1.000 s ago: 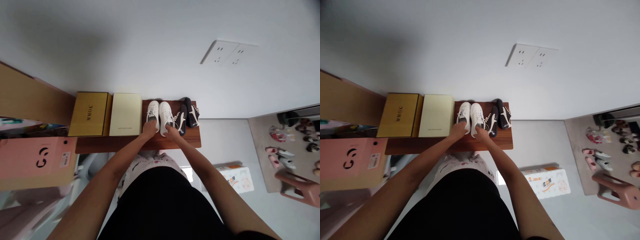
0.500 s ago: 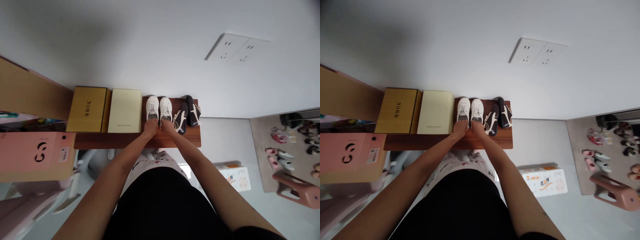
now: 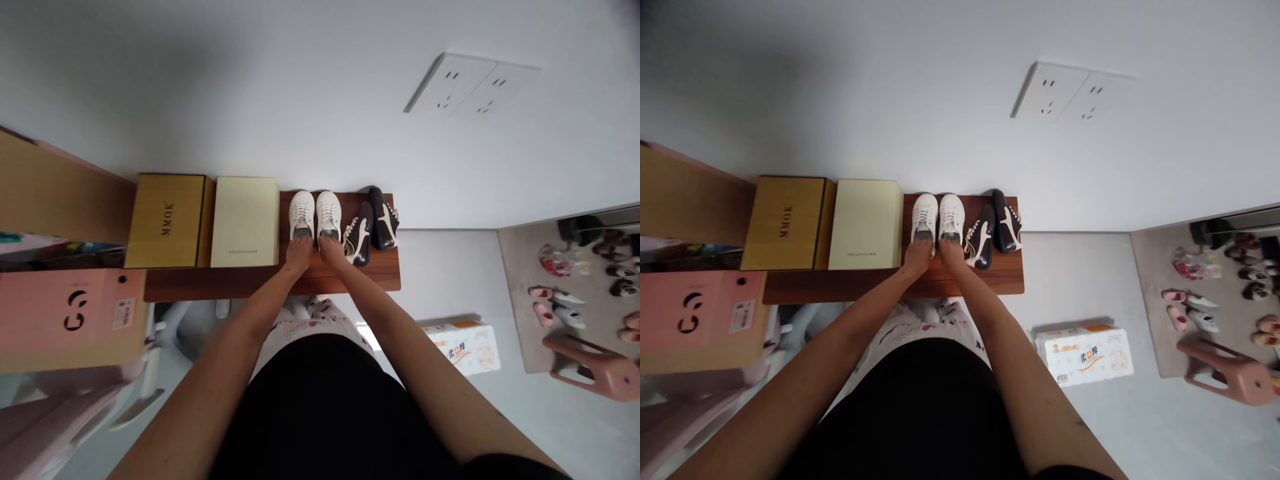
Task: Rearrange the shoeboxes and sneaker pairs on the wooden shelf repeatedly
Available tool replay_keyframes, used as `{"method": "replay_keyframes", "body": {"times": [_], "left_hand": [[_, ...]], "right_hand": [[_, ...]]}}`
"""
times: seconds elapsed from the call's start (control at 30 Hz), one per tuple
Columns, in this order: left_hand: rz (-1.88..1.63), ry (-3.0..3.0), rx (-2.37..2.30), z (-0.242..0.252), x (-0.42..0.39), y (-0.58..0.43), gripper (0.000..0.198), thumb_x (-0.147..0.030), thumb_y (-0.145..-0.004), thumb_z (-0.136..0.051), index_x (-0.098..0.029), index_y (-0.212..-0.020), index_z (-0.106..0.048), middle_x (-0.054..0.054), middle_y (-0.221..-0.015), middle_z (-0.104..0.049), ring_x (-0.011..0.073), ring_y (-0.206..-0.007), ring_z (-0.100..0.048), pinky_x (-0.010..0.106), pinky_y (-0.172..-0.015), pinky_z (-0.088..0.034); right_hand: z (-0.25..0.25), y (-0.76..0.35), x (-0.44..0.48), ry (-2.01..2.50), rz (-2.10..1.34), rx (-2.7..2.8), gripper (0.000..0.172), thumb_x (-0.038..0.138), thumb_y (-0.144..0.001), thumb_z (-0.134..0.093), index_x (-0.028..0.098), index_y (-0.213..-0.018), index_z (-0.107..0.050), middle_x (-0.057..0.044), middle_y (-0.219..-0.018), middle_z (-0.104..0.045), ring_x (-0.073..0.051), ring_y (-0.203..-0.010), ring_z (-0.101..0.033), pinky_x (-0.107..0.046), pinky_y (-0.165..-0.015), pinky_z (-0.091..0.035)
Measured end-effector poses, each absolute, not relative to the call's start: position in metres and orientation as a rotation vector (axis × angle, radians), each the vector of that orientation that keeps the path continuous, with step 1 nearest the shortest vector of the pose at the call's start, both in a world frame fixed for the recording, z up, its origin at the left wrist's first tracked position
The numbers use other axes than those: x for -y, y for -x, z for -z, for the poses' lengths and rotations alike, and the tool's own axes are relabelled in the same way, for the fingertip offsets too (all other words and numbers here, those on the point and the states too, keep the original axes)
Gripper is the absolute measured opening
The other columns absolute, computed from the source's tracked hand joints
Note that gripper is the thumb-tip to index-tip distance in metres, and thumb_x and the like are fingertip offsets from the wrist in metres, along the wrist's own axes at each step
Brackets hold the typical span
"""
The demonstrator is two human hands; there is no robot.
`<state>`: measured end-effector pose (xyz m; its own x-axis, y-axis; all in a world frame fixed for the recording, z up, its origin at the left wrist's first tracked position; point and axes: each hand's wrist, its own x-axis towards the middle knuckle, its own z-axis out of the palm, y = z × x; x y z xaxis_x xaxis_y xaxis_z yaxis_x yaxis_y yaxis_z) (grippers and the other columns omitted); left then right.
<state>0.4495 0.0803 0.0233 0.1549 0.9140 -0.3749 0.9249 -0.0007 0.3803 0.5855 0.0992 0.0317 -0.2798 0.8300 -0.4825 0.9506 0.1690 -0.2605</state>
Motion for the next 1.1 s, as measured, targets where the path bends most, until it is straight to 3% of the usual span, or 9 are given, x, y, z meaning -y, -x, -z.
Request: {"method": "replay_keyframes", "body": {"times": [0.13, 0.33, 0.47, 0.57, 0.7, 0.77, 0.9, 1.1], "left_hand": [[-0.02, -1.839, -1.757, -0.029, -0.079, -0.448, 0.024, -0.015, -0.098, -0.055, -0.012, -0.12, -0.063, 0.021, -0.122, -0.069, 0.0358, -0.131, -0.06, 0.042, -0.118, -0.037], [-0.103, -1.889, -1.714, -0.044, -0.083, -0.462, 0.032, -0.02, -0.095, -0.064, -0.013, -0.125, -0.063, 0.025, -0.135, -0.063, 0.0404, -0.136, -0.055, 0.048, -0.12, -0.038], [-0.181, -1.901, -1.401, -0.04, -0.075, -0.494, 0.027, -0.017, -0.097, -0.059, -0.017, -0.123, -0.065, 0.018, -0.132, -0.067, 0.0327, -0.132, -0.06, 0.046, -0.119, -0.042], [-0.188, -1.819, -1.325, -0.029, -0.064, -0.528, 0.03, -0.016, -0.096, -0.06, -0.018, -0.126, -0.065, 0.016, -0.131, -0.07, 0.0288, -0.129, -0.063, 0.043, -0.115, -0.047], [-0.08, -1.69, -1.43, -0.011, -0.061, -0.565, 0.036, -0.019, -0.09, -0.072, -0.013, -0.125, -0.066, 0.02, -0.132, -0.072, 0.0323, -0.128, -0.067, 0.042, -0.108, -0.051], [0.027, -1.663, -1.454, -0.006, -0.065, -0.575, 0.03, -0.022, -0.089, -0.075, -0.012, -0.117, -0.069, 0.021, -0.126, -0.074, 0.034, -0.123, -0.07, 0.04, -0.103, -0.053], [0.15, -1.766, -1.368, -0.009, -0.076, -0.582, 0.025, -0.031, -0.093, -0.073, -0.014, -0.11, -0.072, 0.019, -0.114, -0.078, 0.0341, -0.114, -0.074, 0.038, -0.096, -0.055], [0.135, -2.032, -1.269, -0.04, -0.086, -0.591, 0.029, -0.034, -0.103, -0.057, -0.015, -0.122, -0.067, 0.017, -0.12, -0.076, 0.0317, -0.12, -0.071, 0.039, -0.101, -0.053]], "right_hand": [[-0.039, -0.585, -0.093, -1.724, 0.732, -2.254, 0.033, 0.007, -0.101, -0.044, 0.009, -0.126, -0.065, -0.024, -0.129, -0.069, -0.034, -0.121, -0.063, -0.043, -0.104, -0.049], [-0.048, -0.628, -0.066, -1.966, 0.764, -2.393, 0.033, 0.028, -0.106, -0.051, 0.013, -0.132, -0.064, -0.021, -0.139, -0.063, -0.034, -0.126, -0.057, -0.044, -0.108, -0.045], [-0.043, -0.702, -0.056, -2.336, 0.704, -2.34, 0.035, 0.026, -0.104, -0.049, 0.014, -0.135, -0.062, -0.021, -0.138, -0.063, -0.033, -0.13, -0.055, -0.045, -0.113, -0.042], [-0.034, -0.759, -0.064, -2.602, 0.557, -2.116, 0.047, 0.026, -0.1, -0.056, 0.01, -0.144, -0.054, -0.024, -0.143, -0.061, -0.035, -0.135, -0.052, -0.048, -0.116, -0.04], [-0.021, -0.803, -0.087, -2.552, 0.641, -1.894, 0.068, 0.032, -0.085, -0.079, 0.01, -0.145, -0.055, -0.024, -0.14, -0.064, -0.038, -0.133, -0.056, -0.048, -0.111, -0.045], [-0.016, -0.811, -0.096, -2.456, 0.781, -1.876, 0.062, 0.035, -0.081, -0.084, 0.013, -0.135, -0.063, -0.018, -0.128, -0.071, -0.035, -0.122, -0.063, -0.042, -0.103, -0.05], [-0.015, -0.809, -0.103, -2.311, 0.902, -1.971, 0.035, 0.037, -0.083, -0.085, 0.017, -0.108, -0.07, -0.009, -0.103, -0.077, -0.027, -0.096, -0.069, -0.031, -0.082, -0.051], [-0.029, -0.808, -0.091, -2.019, 0.529, -2.223, 0.025, 0.035, -0.086, -0.085, 0.021, -0.098, -0.069, -0.011, -0.102, -0.078, -0.028, -0.097, -0.069, -0.03, -0.079, -0.045]]}}
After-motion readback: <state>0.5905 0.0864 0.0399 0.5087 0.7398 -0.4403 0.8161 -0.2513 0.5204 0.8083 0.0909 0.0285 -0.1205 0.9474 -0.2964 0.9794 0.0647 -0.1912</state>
